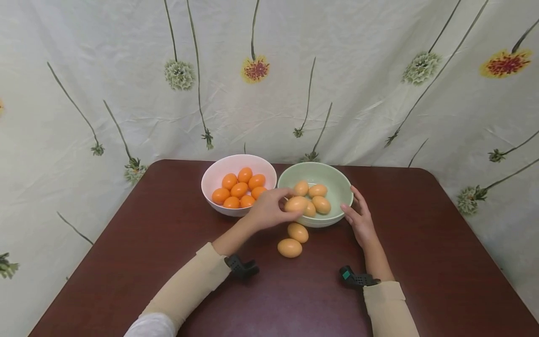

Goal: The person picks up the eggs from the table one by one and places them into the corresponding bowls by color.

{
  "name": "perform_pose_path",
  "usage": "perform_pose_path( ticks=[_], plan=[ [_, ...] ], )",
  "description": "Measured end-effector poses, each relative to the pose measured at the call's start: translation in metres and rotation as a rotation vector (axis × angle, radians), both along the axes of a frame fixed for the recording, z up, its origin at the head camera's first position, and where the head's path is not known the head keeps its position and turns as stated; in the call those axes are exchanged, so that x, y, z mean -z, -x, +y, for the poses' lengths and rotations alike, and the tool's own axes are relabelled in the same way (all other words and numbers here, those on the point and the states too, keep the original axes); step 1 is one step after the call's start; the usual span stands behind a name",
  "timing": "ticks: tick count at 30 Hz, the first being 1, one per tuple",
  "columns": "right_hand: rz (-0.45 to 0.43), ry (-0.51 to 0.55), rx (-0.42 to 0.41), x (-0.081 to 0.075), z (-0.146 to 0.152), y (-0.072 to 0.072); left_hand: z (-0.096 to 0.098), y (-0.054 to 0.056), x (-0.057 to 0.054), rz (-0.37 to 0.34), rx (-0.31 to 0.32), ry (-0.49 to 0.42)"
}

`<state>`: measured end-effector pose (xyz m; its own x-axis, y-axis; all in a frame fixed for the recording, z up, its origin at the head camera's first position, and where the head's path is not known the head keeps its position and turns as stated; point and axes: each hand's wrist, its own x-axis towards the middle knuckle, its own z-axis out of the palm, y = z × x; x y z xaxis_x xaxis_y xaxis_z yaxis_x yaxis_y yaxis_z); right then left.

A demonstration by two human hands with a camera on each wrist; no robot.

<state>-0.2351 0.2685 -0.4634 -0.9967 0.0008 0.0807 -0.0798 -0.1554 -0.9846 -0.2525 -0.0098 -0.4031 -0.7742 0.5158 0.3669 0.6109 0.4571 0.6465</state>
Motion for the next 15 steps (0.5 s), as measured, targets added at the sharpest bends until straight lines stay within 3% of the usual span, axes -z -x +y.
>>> perform_pose_path(
  ticks=[15],
  plan=[
    [-0.003,0.008,-0.002,0.0,0.0,0.001,0.013,0.012,0.001,0.054,-0.078,0.082]
  ],
)
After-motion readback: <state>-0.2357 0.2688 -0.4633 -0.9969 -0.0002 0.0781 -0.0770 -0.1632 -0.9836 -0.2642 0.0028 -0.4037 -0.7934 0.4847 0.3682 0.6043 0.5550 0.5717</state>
